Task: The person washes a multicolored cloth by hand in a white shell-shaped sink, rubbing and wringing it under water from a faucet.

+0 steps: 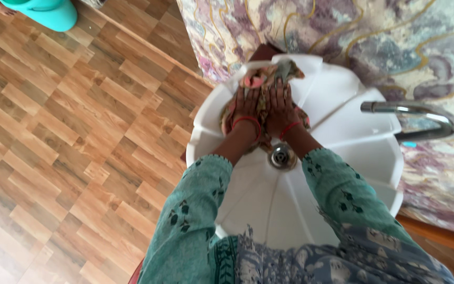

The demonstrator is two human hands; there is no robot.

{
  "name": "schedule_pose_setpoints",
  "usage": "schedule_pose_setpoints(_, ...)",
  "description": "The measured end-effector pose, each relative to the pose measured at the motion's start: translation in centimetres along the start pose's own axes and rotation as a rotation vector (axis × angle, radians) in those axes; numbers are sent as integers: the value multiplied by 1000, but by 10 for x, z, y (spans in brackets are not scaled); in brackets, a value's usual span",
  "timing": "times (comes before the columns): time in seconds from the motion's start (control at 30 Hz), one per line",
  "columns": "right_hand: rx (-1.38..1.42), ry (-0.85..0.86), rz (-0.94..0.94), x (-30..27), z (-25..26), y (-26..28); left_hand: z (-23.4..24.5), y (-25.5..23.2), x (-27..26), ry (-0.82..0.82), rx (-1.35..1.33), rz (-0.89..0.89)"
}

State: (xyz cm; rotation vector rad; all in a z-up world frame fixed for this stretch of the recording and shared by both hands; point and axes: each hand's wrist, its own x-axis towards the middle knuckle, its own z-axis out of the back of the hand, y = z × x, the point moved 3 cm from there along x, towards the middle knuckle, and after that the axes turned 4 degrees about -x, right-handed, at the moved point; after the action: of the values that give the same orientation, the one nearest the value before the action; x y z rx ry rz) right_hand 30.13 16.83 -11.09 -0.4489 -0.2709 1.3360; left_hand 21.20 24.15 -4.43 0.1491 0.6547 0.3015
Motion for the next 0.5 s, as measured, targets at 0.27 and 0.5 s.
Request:
schedule_pose_setpoints(0.27,134,323,-4,-62,-5,43,-83,-51,-12,-181,75,64)
schedule_pose_setpoints(0.5,252,697,168,-161,22,68,-99,-116,-115,228,-272,-141)
